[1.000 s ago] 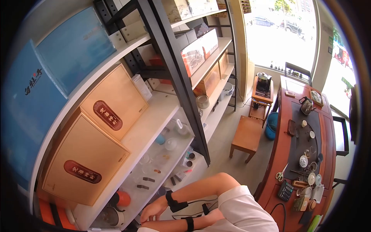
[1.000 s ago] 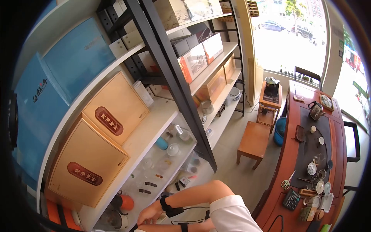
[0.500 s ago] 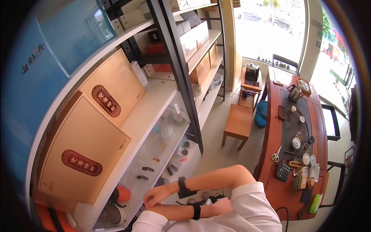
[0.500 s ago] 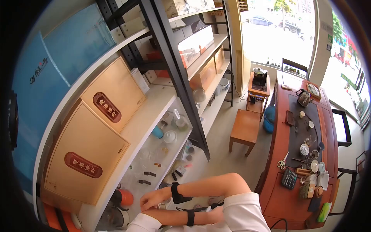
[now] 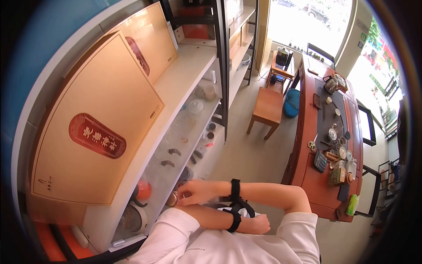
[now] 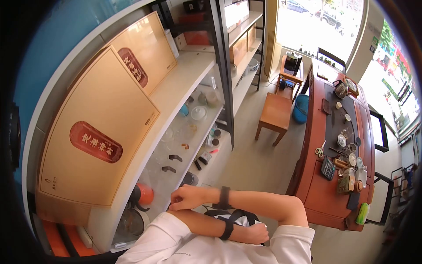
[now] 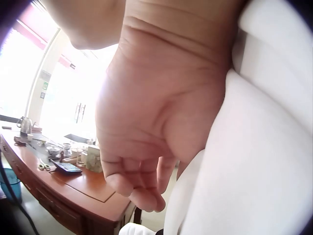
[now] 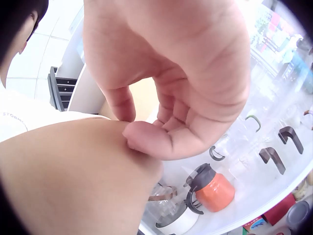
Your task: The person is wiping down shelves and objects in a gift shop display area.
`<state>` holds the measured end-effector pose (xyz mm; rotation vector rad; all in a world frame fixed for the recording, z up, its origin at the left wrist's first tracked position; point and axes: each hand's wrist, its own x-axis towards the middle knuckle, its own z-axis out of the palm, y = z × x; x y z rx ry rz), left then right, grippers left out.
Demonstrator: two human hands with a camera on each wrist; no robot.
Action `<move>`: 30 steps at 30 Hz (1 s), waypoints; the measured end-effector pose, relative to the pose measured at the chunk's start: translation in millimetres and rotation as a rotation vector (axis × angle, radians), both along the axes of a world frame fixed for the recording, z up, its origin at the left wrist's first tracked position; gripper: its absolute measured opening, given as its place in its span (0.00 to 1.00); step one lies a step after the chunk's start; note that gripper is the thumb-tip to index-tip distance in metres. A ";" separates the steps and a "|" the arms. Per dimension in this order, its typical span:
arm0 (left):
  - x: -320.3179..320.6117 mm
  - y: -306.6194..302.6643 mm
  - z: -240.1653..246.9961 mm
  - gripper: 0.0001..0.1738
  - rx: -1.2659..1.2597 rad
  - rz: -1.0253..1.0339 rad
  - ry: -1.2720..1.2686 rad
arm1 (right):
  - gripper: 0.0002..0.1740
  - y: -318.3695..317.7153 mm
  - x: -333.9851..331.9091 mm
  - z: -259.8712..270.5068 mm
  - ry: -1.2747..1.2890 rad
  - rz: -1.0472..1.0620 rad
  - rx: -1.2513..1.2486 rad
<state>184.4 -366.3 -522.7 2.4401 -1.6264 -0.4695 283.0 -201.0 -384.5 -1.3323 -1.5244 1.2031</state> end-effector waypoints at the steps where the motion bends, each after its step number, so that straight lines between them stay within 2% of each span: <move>1: -6.6 -6.3 -1.6 0.11 -0.017 -0.040 -0.010 | 0.20 -7.6 -2.6 3.2 -0.050 -0.049 -0.002; 4: -21.0 -32.1 -6.3 0.10 -0.022 -0.102 0.044 | 0.19 -27.1 -15.4 -10.2 0.028 -0.191 0.175; 5: -26.6 -39.9 -11.3 0.10 -0.044 -0.133 0.010 | 0.17 -38.6 -17.0 -9.7 0.060 -0.224 0.103; 8: -32.0 -63.5 -20.8 0.09 -0.099 -0.192 -0.068 | 0.14 -69.6 -10.6 4.7 -0.113 -0.178 0.016; 11: -26.3 -67.8 -7.1 0.08 -0.118 -0.155 -0.040 | 0.14 -107.6 -4.5 50.7 -0.176 -0.055 -0.117; 13: -16.8 -71.6 -2.9 0.09 -0.106 -0.078 0.032 | 0.12 -143.1 -3.6 78.6 -0.159 -0.155 0.103; 15: -4.8 -73.3 12.4 0.09 -0.080 -0.023 0.088 | 0.09 -189.5 -3.9 116.8 -0.113 -0.344 0.422; 16: -3.2 -81.1 14.9 0.10 -0.070 0.012 0.123 | 0.09 -222.2 2.2 135.0 -0.196 -0.347 0.575; 17: -3.5 -101.8 -0.1 0.11 -0.102 0.053 0.177 | 0.07 -252.9 -5.5 141.2 -0.111 -0.467 0.810; 19: 2.3 -151.4 -40.3 0.12 -0.175 0.164 0.283 | 0.08 -320.3 0.1 150.1 0.096 -0.263 1.150; 21: 2.5 -175.6 -24.8 0.13 -0.155 0.163 0.298 | 0.06 -369.8 -11.7 176.3 0.035 -0.290 1.140; 23: -0.6 -184.2 -3.1 0.15 -0.119 0.125 0.296 | 0.05 -407.2 -20.8 198.7 -0.081 -0.355 1.001; 26: -3.6 -215.5 -4.2 0.16 0.011 0.317 0.469 | 0.04 -453.2 -29.9 218.5 -0.211 -0.438 0.837; 30: -9.7 -228.7 11.8 0.16 0.069 0.364 0.422 | 0.05 -501.7 -43.9 230.3 -0.321 -0.611 0.638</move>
